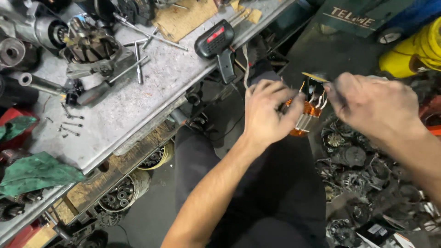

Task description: The person uses a yellow-handled tool to scrape and clean the copper windings of a motor stator held in their hands. The task involves rotating the stator to access different sections of the windings while working at a cluttered workbench.

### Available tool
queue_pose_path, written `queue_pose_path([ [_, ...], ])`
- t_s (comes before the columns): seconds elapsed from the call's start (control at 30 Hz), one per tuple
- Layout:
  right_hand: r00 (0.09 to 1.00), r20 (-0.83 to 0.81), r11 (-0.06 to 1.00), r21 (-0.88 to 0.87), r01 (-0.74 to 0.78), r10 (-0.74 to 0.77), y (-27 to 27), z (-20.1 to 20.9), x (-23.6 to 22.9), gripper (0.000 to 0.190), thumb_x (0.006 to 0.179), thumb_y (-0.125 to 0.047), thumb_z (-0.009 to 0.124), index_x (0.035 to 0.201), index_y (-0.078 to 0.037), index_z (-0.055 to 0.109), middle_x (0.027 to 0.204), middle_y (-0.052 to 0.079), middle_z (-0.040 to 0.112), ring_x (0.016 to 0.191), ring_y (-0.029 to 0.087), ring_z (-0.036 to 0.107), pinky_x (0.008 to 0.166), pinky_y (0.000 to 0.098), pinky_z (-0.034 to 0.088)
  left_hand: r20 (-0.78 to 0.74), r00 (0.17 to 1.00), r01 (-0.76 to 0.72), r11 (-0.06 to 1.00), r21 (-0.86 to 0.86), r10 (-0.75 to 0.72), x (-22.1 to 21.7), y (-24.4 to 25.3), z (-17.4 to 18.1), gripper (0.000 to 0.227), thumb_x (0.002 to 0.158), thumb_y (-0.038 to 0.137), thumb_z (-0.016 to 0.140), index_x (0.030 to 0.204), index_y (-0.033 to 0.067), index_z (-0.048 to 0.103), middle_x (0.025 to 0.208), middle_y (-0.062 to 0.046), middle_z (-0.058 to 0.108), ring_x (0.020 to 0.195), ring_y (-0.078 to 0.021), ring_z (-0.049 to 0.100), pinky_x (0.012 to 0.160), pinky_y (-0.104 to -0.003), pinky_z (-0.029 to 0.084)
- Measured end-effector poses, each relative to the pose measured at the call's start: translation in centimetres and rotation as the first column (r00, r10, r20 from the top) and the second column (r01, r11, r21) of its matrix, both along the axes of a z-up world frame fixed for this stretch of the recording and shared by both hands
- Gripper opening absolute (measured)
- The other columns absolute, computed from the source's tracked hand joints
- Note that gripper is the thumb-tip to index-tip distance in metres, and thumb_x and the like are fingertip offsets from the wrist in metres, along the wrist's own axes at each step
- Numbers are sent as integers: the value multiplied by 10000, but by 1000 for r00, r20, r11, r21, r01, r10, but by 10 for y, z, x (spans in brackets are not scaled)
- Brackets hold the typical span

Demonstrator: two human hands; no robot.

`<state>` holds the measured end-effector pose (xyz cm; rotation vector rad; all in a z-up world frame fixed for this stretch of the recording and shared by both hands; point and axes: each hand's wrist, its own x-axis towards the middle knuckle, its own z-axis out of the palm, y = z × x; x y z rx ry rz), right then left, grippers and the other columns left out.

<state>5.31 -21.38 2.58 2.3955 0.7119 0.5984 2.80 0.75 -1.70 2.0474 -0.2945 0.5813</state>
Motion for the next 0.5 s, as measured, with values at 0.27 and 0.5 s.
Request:
queue_pose_path([
  [0.27,999,-22,998,-56,36,-37,2,0,2,399,1224,-478,545,919,-222,524,712,-100,623,517,120,607,473,275,487,29,999,13,1000,3,-13,-5,-3,-5,108,837,206,689,844,114,744,857,22,669,905,-210,595,924,-373,393],
  [0.5,983,-183,982,188,4,31,-2,-15,8,313,1037,-419,640,842,-182,577,726,11,601,561,272,571,512,406,452,-7,1000,18,1000,-15,-18,-2,6,-14,136,837,232,680,850,112,744,881,14,676,915,-224,586,922,-373,405],
])
